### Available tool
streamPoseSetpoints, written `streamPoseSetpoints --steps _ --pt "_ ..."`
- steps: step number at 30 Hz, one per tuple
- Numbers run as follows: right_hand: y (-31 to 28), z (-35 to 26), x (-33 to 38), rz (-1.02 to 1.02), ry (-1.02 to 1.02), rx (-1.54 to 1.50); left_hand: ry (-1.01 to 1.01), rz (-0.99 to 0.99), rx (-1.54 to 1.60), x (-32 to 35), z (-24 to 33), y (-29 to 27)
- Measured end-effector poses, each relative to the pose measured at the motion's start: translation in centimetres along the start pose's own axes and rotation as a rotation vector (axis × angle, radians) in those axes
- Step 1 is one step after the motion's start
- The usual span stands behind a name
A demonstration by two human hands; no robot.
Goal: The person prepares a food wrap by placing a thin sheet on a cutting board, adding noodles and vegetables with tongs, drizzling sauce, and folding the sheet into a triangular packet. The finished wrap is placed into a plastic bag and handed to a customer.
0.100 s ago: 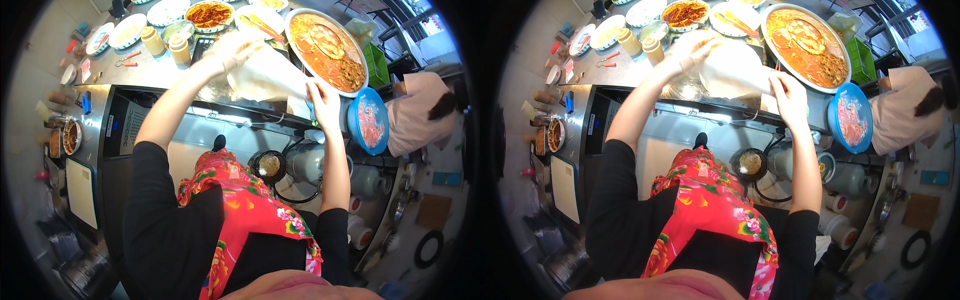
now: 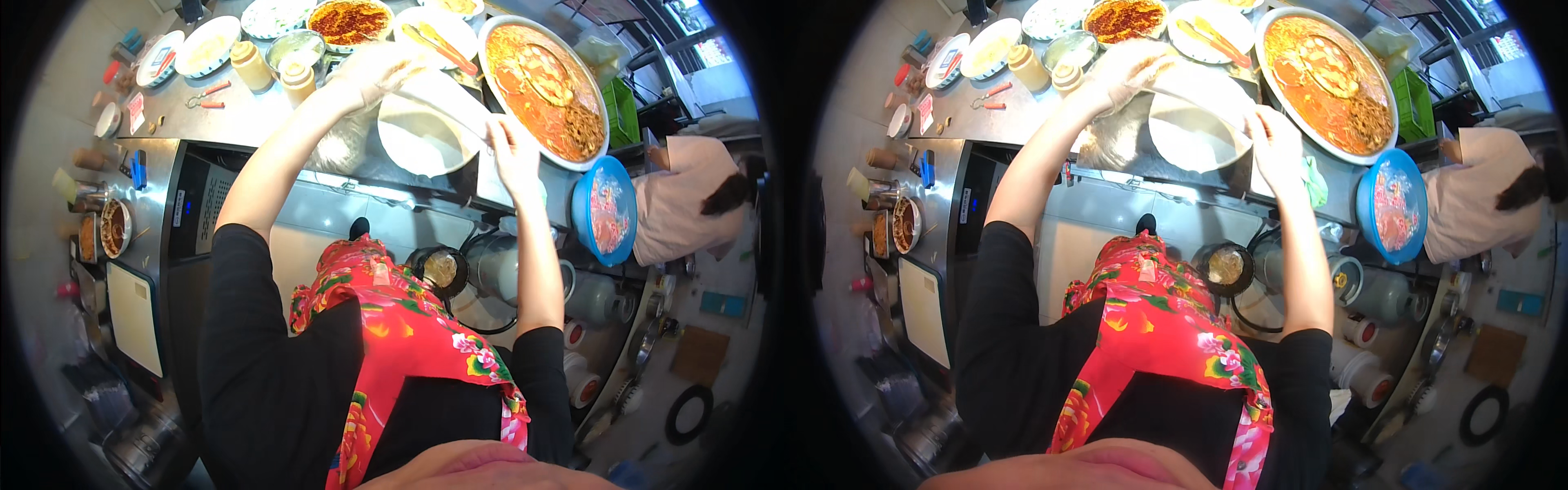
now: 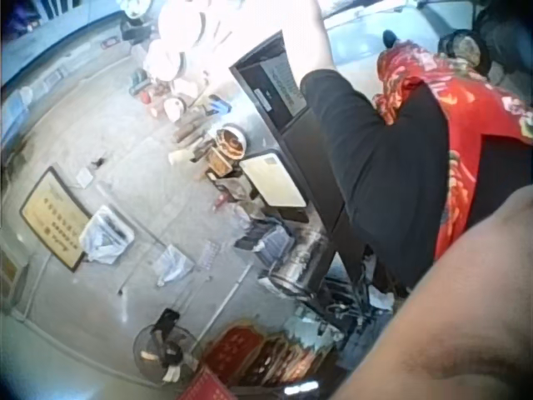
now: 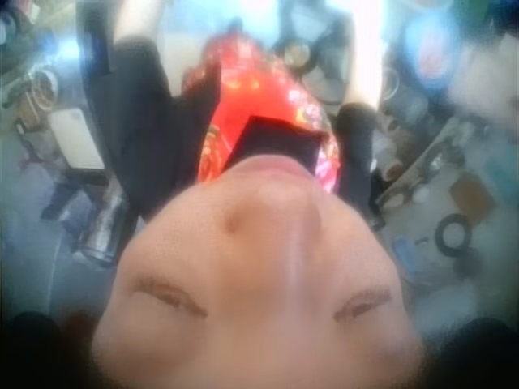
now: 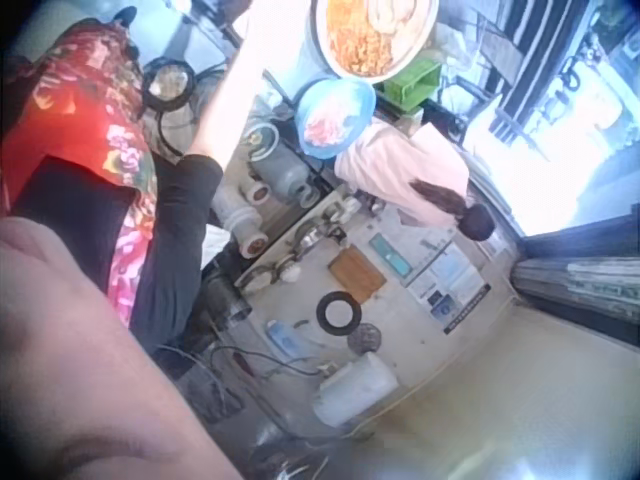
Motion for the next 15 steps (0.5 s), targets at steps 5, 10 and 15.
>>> streamPoseSetpoints --steps 5,10,15 --pt "11.5 6.5 0.9 -0.136 -0.324 0.527 -0.148 -0.365 -0.188 6.2 -6.0 4.9" --pt "14.1 9.2 8.6 -0.51 -0.172 0.268 -0.301 -0.645 0.202 17.0 -6.3 8.5" --pt "10.1 7.3 10.1 -0.673 -0.326 0.372 -0.269 -0.49 0.073 19.2 -1.1 7.4"
Point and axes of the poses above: each hand's wrist, its own x-axis away from the middle knuckle, its own y-axis out of the palm, z = x × y, the point moved 1 cm from there along -x, towards the middle knuckle, and after that the axes turned 6 degrees about -x, right-handed, at the moved point
